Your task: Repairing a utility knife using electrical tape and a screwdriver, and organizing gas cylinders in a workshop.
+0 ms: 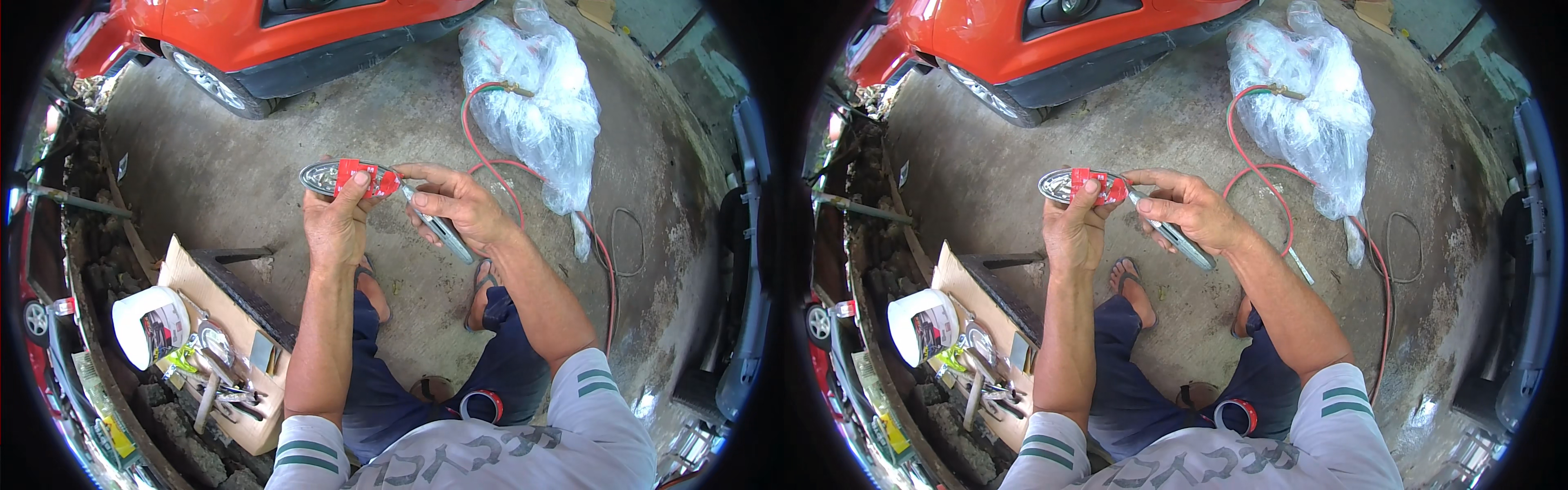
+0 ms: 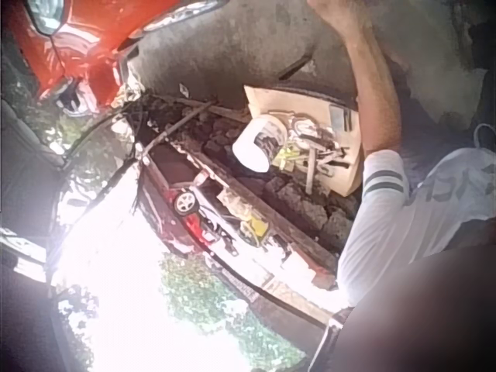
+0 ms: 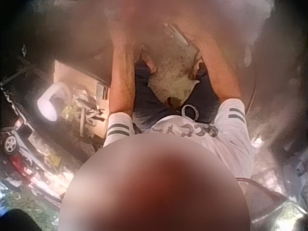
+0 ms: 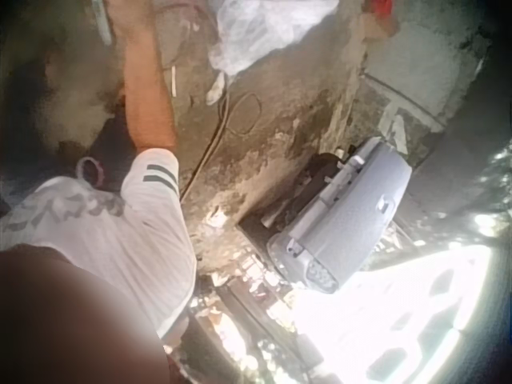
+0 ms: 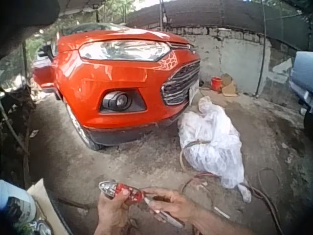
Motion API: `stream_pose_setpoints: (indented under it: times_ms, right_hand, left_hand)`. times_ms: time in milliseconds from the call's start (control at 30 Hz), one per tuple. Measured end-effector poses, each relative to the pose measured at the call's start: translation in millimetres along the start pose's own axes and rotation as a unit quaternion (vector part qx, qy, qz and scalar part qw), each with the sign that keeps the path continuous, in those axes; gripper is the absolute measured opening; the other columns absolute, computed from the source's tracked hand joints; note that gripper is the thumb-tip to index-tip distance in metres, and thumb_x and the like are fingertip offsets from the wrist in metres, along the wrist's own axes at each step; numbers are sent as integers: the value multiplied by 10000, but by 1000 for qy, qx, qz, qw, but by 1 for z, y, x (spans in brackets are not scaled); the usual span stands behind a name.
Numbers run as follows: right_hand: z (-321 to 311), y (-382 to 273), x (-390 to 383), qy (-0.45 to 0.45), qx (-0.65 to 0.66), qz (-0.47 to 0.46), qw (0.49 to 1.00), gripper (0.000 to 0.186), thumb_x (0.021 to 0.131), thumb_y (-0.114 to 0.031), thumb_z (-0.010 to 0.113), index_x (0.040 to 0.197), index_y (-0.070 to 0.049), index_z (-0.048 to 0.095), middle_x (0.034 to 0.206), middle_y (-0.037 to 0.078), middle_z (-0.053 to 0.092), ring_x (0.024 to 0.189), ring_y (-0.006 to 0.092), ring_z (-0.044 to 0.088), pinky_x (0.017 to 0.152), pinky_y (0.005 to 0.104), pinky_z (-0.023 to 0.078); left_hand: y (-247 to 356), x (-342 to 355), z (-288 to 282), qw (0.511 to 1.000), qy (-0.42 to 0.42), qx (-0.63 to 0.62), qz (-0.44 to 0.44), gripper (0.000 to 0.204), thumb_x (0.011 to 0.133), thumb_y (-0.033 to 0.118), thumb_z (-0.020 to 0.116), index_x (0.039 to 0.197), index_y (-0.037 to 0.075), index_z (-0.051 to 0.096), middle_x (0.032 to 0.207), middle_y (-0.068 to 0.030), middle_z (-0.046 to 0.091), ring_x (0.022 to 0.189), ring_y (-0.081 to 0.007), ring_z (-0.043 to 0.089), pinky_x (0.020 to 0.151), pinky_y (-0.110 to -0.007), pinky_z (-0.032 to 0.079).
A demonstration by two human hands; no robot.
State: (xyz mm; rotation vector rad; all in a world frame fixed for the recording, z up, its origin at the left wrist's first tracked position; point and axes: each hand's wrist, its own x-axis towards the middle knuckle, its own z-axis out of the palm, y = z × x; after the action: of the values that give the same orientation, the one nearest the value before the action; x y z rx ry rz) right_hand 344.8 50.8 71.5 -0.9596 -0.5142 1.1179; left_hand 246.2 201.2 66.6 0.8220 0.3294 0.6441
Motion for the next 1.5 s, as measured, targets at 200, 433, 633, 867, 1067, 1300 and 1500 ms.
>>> stream_pose_setpoints:
  times_ms: [200, 433, 633, 867, 1067, 1300, 1500]
  right_hand:
    - [2, 0, 1, 17, -15, -18, 1000, 382, 907, -124, 588, 1274, -33, 535, 758, 68, 581, 575, 138, 560, 492, 256, 446]
    - [0, 3, 5, 47, -57, -79, 994, 373, 902, -137, 623, 1252, -22, 564, 688, -3, 568, 539, 73, 528, 460, 227, 429]
    - [-6, 2, 2, 73, -289, -150, 943, 374, 883, -146, 655, 1221, 0, 592, 706, -14, 582, 553, 45, 489, 476, 220, 399]
    - [-13, 6, 0, 59, -229, -132, 963, 379, 857, -129, 683, 1213, -22, 611, 679, -19, 585, 545, 44, 480, 479, 218, 397]
    - [-17, 12, -3, 38, -131, -95, 986, 364, 877, -136, 655, 1222, -31, 603, 708, 14, 590, 548, 77, 524, 470, 245, 437]
    - [-12, 6, -6, 7, 139, 25, 990, 426, 926, -190, 578, 1325, -63, 501, 792, 95, 590, 561, 166, 567, 447, 273, 447]
    - [-10, 9, -3, 28, 174, 11, 984, 431, 943, -235, 533, 1341, -80, 473, 808, 105, 569, 563, 174, 548, 445, 276, 434]
  left_hand:
    - [-3, -1, -1, 1000, -18, -20, 8, 320, 853, -3, 637, 1126, 79, 490, 943, -74, 632, 860, -214, 656, 766, -405, 574]
    - [-12, -2, -1, 999, -17, -1, 34, 286, 849, -1, 645, 1093, 70, 514, 942, -75, 641, 858, -211, 657, 758, -401, 571]
    - [-9, -2, 2, 999, 10, 10, 32, 276, 840, -29, 642, 1074, 66, 529, 930, -85, 649, 853, -220, 660, 754, -408, 572]
    - [-2, -2, -4, 999, -35, 2, -5, 278, 831, -41, 643, 1067, 66, 541, 926, -86, 650, 860, -223, 660, 756, -433, 572]
    - [1, 0, -10, 997, -53, 38, -32, 247, 833, -30, 640, 1048, 61, 558, 921, -86, 653, 850, -224, 666, 750, -440, 577]
    - [0, -1, 0, 993, -40, 19, -112, 314, 825, 14, 663, 1101, 40, 517, 962, -98, 643, 904, -246, 659, 806, -448, 560]
    - [-8, -11, 13, 993, -68, -59, -81, 700, 777, -51, 685, 1307, 73, 244, 1020, -112, 596, 981, -258, 631, 889, -475, 503]
